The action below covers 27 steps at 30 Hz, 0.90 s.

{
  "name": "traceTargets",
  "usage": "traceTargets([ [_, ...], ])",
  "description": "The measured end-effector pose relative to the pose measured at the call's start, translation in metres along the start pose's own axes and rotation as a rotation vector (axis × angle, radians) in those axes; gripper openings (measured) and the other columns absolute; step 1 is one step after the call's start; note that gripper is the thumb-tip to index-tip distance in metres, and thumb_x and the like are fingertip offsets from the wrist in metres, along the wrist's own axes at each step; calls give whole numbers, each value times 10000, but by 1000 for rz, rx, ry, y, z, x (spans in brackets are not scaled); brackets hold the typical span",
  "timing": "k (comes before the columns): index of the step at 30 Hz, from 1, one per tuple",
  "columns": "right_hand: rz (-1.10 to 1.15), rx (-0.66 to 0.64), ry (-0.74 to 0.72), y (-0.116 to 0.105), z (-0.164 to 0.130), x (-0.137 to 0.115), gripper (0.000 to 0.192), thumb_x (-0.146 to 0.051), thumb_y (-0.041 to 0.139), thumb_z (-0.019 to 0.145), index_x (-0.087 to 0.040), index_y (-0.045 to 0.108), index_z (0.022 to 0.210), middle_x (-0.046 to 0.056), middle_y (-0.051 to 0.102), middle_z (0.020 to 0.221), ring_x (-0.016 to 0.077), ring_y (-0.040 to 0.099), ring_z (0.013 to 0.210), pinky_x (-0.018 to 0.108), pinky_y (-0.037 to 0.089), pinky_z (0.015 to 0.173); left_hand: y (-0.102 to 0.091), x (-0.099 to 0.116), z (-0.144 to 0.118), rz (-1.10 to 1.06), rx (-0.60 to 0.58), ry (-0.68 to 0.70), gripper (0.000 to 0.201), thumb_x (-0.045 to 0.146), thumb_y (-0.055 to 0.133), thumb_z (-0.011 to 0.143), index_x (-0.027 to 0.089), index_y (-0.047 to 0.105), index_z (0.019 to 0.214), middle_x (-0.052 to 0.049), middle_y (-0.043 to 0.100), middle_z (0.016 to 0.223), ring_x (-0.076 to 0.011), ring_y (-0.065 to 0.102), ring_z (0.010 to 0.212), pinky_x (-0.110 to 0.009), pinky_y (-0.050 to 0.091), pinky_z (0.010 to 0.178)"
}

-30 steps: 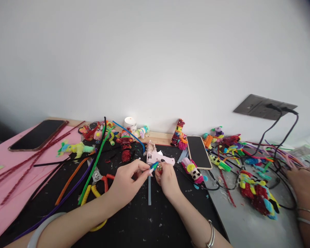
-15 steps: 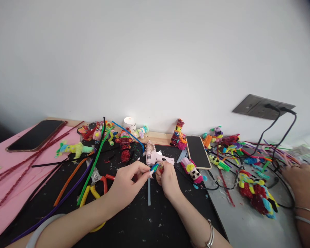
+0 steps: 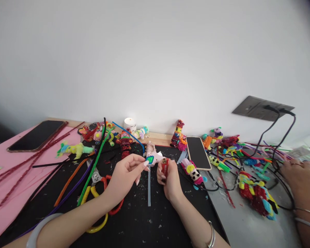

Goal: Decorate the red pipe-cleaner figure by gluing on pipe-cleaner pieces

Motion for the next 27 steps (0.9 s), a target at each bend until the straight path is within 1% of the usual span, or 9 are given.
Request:
traceTargets([
  [2, 23, -17, -55, 3, -2, -5, 379, -550, 485, 789, -203, 460, 641, -87, 278, 470, 65, 163, 402, 207, 109, 376, -1, 0, 2, -36, 7, -8, 247, 361, 639, 761, 139, 574, 848, -3, 660, 665, -42, 406, 367, -201, 348, 402],
  [4, 17, -22, -104, 5, -4, -9, 309, -486, 603, 752, -193, 506, 733, -95, 313, 507, 54, 181, 409, 198, 125, 380, -1, -2, 3, -64, 10, -13, 269, 374, 641, 762, 140, 573, 877, 7, 653, 665, -40, 404, 366, -201, 348, 404],
  [7, -10, -42, -121, 9, -6, -11, 268, -380, 688, 727, -178, 551, 837, -109, 326, 524, 35, 180, 407, 189, 142, 387, -1, -4, 3, -71, 5, -15, 283, 386, 646, 763, 142, 573, 886, 12, 647, 664, -40, 403, 371, -195, 325, 393],
  [13, 71, -132, -38, 17, -7, -4, 259, -318, 722, 717, -162, 578, 865, -119, 347, 494, 23, 193, 388, 185, 153, 374, 0, -6, 1, -10, 6, -4, 258, 371, 632, 770, 142, 573, 874, 18, 629, 650, -47, 410, 381, -192, 322, 385],
  [17, 106, -141, -4, 18, -8, -2, 264, -308, 735, 708, -159, 572, 854, -119, 360, 486, 19, 182, 384, 183, 137, 369, 0, -6, 1, 10, 5, 4, 243, 361, 623, 781, 146, 572, 883, 23, 621, 658, -47, 418, 392, -186, 333, 389],
  [22, 126, -141, 5, 19, -7, 0, 263, -310, 738, 709, -156, 573, 844, -114, 385, 478, 17, 176, 381, 186, 115, 365, 0, -8, 0, 42, -2, 17, 203, 344, 604, 798, 160, 568, 876, 20, 634, 669, -50, 418, 388, -186, 345, 385],
  [27, 134, -121, -2, 16, -5, 0, 261, -307, 749, 699, -158, 580, 833, -115, 393, 459, 19, 192, 374, 183, 137, 362, 1, -14, 2, 43, -16, 14, 222, 353, 603, 801, 157, 562, 896, 13, 641, 677, -53, 424, 395, -182, 354, 383],
])
Point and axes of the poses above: each hand's wrist, its own z-axis towards the middle knuckle, its own y-axis out of the palm, x = y × z, the point moved 8 cm from there along z, towards the middle knuckle
